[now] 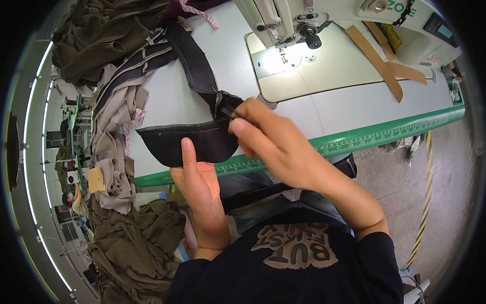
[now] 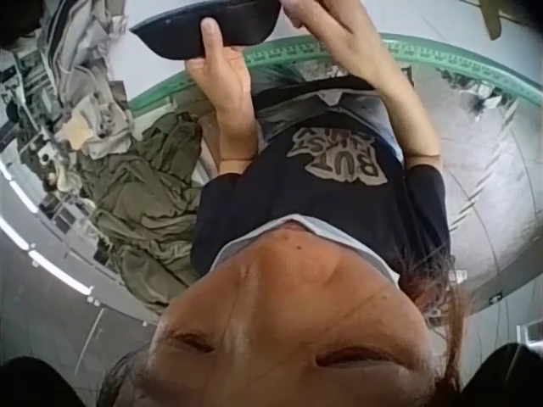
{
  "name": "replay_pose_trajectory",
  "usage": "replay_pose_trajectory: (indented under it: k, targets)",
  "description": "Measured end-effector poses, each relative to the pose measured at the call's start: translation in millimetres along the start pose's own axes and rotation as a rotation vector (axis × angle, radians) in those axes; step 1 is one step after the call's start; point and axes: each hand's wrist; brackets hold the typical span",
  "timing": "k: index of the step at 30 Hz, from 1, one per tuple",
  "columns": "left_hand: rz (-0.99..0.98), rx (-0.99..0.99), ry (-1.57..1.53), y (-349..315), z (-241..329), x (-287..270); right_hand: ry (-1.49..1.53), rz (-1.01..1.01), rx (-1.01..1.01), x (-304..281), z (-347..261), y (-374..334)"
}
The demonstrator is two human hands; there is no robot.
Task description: Sewing a black fabric strap using an industrial sewing machine.
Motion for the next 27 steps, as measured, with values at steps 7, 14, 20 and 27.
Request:
replay_pose_trajectory:
  k: [7, 14, 20, 27]
  targets:
    - [0.04, 0.012, 0.03, -1.6, 1.0, 10.4, -0.329, -0.158, -0.059, 8.0, 0.3, -2.2]
    - [0.049, -0.003, 0.055, -3.9, 0.8, 7.3, -0.402, -0.138, -0.114, 8.5, -1.4, -2.5]
    - [0.016, 0.016, 0.047, -4.4, 2.1, 10.7, -0.43, -0.123, -0.121, 9.9, -1.9, -2.9]
    - [0.07, -0.019, 0.034, -6.3, -0.9, 15.8, -0.419, -0.048, -0.128, 19.2, 11.3, -7.3]
Point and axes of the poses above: each hand's wrist, its own y-axis towards the middle knuckle, its own x-axis out of the palm, z = x × y, and after that the axes turned 1 degree about z, right-handed
